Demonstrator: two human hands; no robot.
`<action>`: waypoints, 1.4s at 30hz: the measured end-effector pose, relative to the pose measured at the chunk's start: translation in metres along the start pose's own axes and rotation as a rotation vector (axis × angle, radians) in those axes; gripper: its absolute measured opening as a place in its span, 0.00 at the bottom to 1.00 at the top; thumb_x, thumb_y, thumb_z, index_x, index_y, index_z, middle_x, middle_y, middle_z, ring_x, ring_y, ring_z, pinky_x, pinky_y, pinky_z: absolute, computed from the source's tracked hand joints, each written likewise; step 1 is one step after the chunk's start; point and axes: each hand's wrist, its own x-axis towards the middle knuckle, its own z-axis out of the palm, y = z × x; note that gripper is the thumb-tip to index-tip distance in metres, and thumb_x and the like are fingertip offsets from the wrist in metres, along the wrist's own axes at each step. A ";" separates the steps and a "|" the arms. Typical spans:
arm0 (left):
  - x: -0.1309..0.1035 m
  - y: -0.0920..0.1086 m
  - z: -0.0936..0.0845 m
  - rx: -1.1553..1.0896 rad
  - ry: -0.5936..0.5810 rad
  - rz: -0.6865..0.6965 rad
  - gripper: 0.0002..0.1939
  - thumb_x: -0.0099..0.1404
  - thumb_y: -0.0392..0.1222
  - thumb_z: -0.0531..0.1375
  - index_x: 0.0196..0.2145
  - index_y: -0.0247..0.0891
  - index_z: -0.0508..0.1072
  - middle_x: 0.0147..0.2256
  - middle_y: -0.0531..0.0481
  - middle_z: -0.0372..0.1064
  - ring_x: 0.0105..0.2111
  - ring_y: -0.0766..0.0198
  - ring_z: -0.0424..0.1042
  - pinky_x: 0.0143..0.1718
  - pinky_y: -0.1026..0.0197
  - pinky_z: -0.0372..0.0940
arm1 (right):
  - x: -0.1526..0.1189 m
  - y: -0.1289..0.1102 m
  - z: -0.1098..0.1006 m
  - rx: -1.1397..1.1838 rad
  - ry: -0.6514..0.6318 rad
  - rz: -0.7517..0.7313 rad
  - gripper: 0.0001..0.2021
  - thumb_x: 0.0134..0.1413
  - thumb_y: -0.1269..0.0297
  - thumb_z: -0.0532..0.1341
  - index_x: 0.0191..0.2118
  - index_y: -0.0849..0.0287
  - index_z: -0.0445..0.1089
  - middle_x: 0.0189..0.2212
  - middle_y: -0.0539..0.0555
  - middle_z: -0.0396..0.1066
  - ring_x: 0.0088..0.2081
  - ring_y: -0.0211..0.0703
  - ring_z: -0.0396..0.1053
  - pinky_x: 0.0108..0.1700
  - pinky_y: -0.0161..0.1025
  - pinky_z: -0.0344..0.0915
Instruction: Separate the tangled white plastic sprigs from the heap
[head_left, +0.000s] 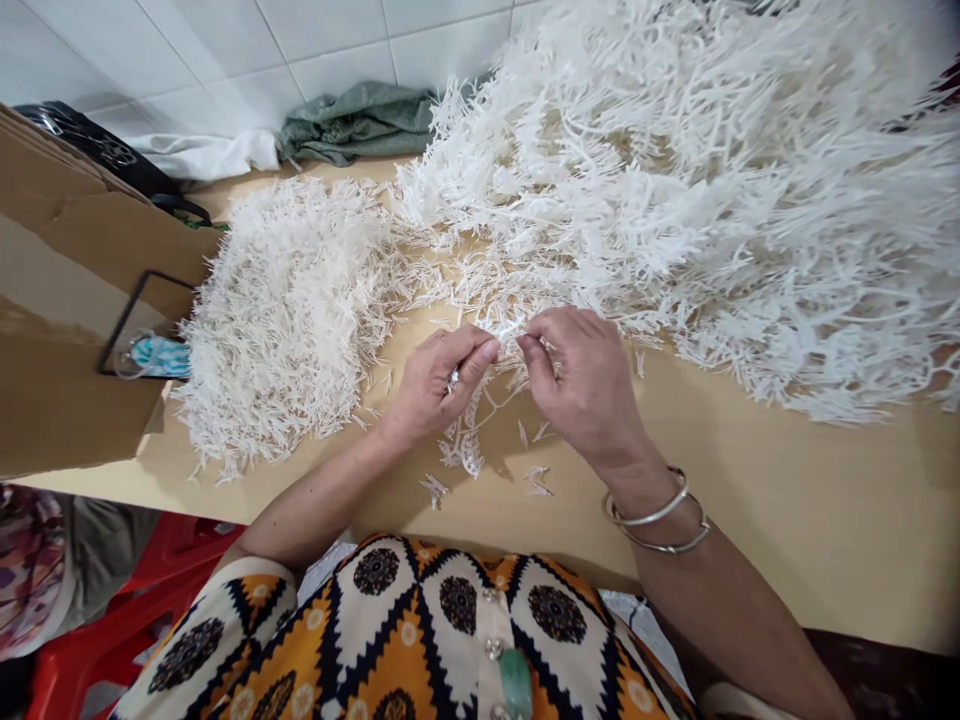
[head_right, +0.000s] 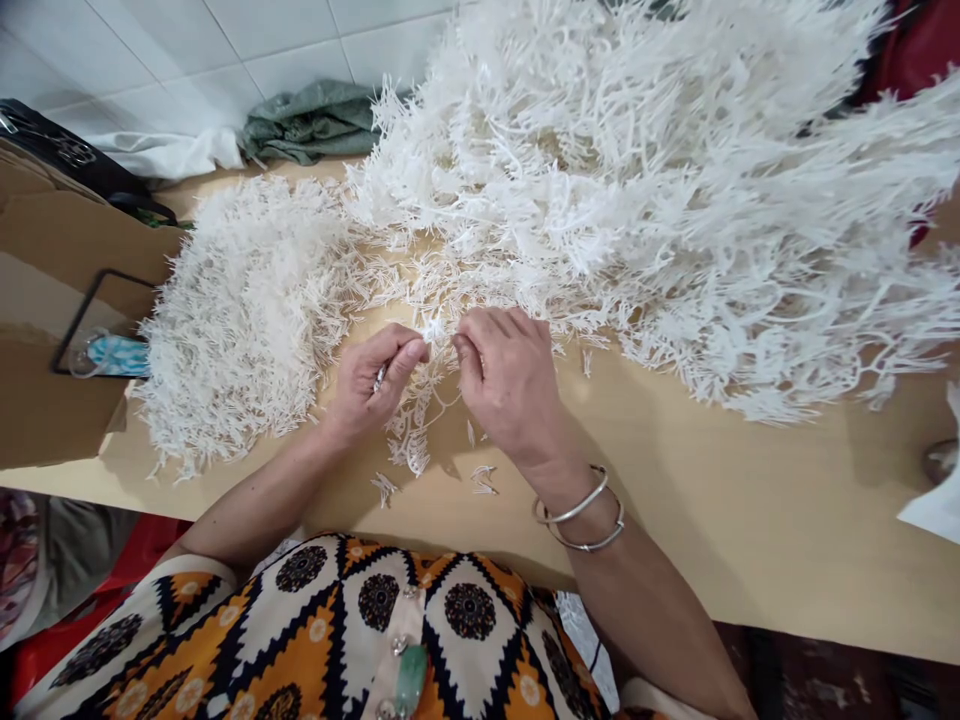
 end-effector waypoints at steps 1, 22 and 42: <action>0.000 0.002 0.000 -0.030 -0.016 -0.007 0.11 0.79 0.43 0.57 0.37 0.39 0.74 0.31 0.54 0.73 0.29 0.72 0.68 0.32 0.65 0.62 | 0.001 0.005 0.001 -0.115 0.016 -0.010 0.08 0.68 0.65 0.56 0.34 0.54 0.65 0.33 0.54 0.72 0.38 0.48 0.67 0.44 0.47 0.61; 0.055 0.023 -0.030 -0.845 0.124 -0.462 0.17 0.71 0.58 0.64 0.38 0.41 0.79 0.35 0.51 0.72 0.38 0.66 0.72 0.45 0.62 0.72 | 0.031 -0.019 -0.057 0.076 0.248 0.004 0.07 0.69 0.60 0.61 0.42 0.54 0.76 0.39 0.54 0.80 0.42 0.47 0.77 0.49 0.46 0.71; 0.068 0.013 -0.001 -0.757 0.095 -0.285 0.17 0.72 0.59 0.63 0.38 0.42 0.79 0.32 0.53 0.68 0.34 0.68 0.67 0.43 0.60 0.66 | 0.075 -0.021 -0.035 -0.297 0.233 -0.054 0.07 0.69 0.65 0.55 0.36 0.52 0.62 0.34 0.56 0.71 0.39 0.52 0.67 0.46 0.50 0.60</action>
